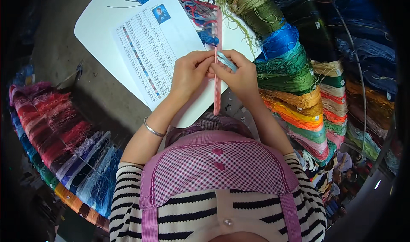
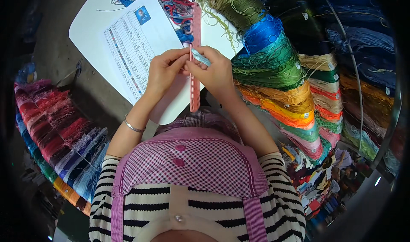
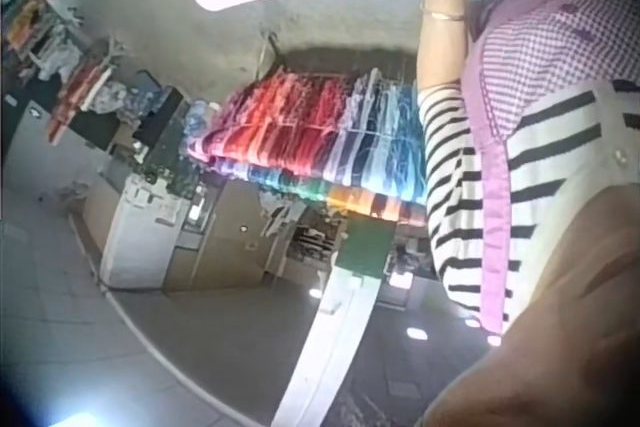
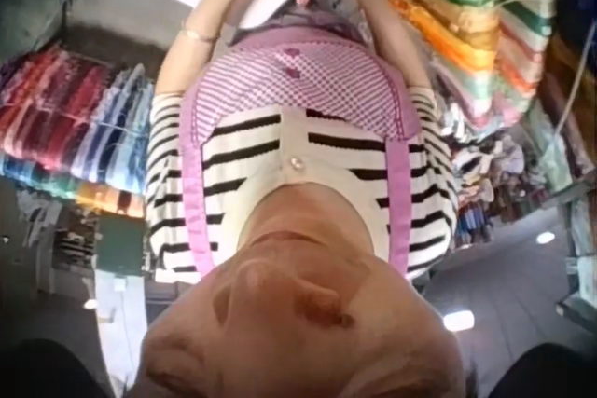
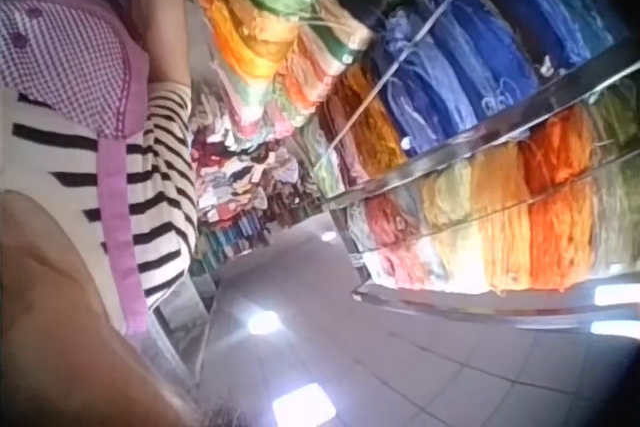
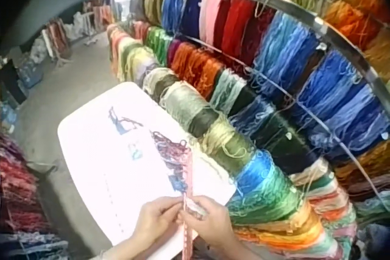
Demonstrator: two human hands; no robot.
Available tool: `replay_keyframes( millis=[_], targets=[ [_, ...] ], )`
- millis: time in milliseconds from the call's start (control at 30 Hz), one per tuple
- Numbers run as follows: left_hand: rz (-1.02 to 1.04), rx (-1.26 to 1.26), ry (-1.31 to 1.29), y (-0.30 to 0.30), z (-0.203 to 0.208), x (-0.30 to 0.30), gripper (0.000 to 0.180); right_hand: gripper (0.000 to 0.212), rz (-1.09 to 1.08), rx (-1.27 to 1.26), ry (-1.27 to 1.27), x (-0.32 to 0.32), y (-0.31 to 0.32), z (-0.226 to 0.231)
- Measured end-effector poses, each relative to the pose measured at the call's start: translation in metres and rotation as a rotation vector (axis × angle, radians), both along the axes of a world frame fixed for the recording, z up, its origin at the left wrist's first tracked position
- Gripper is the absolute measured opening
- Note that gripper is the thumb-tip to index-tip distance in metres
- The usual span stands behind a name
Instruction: Selecting specific colors of thread from a large rack and attaching them to a numbered pink sorting card using a reference sheet.
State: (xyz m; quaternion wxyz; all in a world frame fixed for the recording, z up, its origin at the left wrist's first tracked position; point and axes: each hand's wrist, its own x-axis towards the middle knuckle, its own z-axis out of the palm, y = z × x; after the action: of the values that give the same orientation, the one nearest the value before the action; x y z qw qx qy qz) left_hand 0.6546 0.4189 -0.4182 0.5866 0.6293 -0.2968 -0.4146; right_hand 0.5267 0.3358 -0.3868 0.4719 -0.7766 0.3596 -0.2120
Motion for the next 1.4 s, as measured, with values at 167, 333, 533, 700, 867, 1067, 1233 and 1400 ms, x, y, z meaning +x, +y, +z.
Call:
replay_keyframes(
  millis=[167, 333, 533, 700, 867, 1067, 1233, 1400],
  targets=[
    [-0.032, 0.155, 0.141, -0.007, 0.000, 0.002, 0.019, 0.029, -0.058, 0.092, 0.003, 0.000, 0.001, -0.006],
    [0.027, 0.115, 0.334, 0.000, -0.005, 0.018, 0.016, 0.030, -0.093, 0.133, 0.004, -0.002, 0.001, -0.012],
    [-0.026, 0.154, 0.601, 0.002, 0.015, 0.028, 0.013, 0.030, -0.099, 0.229, -0.064, -0.006, -0.004, -0.018],
    [-0.030, 0.125, 0.483, 0.000, 0.003, 0.026, 0.016, 0.029, -0.103, 0.214, -0.052, -0.005, -0.001, -0.016],
    [-0.031, -0.090, 0.929, 0.017, 0.009, 0.036, 0.016, 0.027, -0.134, 0.254, -0.066, -0.004, 0.003, -0.009],
    [-0.525, 0.124, 0.264, 0.000, 0.035, 0.020, 0.034, 0.033, -0.153, 0.327, -0.093, -0.009, -0.002, 0.001],
    [-0.340, -0.100, -0.585, -0.011, 0.007, 0.004, 0.018, 0.046, -0.102, 0.047, 0.035, -0.008, -0.004, 0.020],
    [-0.264, -0.261, 0.026, -0.011, 0.023, -0.001, 0.014, 0.025, -0.190, 0.758, -0.396, -0.014, 0.000, 0.026]
  ],
)
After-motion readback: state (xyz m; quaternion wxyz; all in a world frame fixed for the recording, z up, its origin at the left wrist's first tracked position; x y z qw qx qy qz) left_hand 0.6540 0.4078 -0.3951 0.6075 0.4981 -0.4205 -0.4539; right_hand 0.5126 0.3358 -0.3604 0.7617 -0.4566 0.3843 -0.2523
